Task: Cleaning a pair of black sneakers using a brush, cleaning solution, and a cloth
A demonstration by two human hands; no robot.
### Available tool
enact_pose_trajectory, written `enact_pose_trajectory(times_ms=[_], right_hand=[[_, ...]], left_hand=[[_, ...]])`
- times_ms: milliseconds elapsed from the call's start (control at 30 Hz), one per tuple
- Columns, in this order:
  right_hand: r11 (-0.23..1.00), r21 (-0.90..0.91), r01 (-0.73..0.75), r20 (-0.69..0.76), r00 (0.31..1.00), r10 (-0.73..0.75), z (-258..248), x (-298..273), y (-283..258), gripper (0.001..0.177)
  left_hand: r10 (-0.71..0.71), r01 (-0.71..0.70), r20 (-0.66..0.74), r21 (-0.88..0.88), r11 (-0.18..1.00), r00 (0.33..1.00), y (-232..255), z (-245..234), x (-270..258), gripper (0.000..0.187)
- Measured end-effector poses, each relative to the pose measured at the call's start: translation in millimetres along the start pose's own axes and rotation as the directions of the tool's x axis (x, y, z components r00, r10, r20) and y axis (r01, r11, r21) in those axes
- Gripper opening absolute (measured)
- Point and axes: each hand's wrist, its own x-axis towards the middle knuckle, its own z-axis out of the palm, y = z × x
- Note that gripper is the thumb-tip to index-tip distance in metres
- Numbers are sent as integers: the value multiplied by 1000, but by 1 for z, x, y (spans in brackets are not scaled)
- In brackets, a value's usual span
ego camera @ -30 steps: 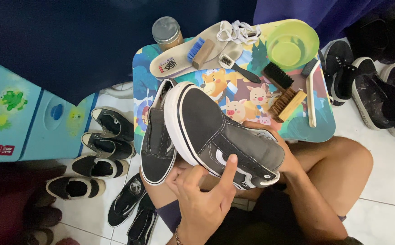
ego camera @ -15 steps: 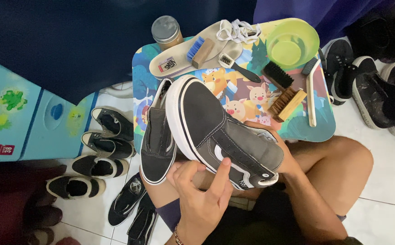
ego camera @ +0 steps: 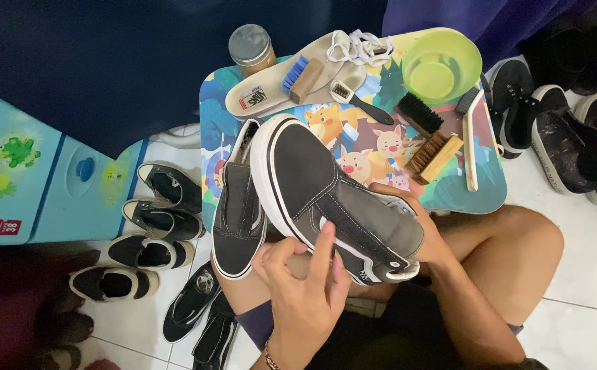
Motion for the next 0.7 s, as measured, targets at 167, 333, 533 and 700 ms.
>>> enact_pose_trajectory(times_ms=[167,333,533,700], right_hand=[[1000,0,-4,-6,1000,4,-2,-2,12,42],[999,-31,-22,-58,998,20,-6,-7,38,59],[999,-38,-12,-60,998,9,-6,-6,35,44],[1000,-24,-3,-62,998,1,1,1,11,36]], left_hand=[[25,-25,76,0,1000,997,0,-1,-4,55],[40,-39,25,-48,998,999,0,0,-4,49],[-49,37,-64,-181,983,997,-2,7,-3,49],[-85,61,-96,-233,970,992,-7,15,-5,57]])
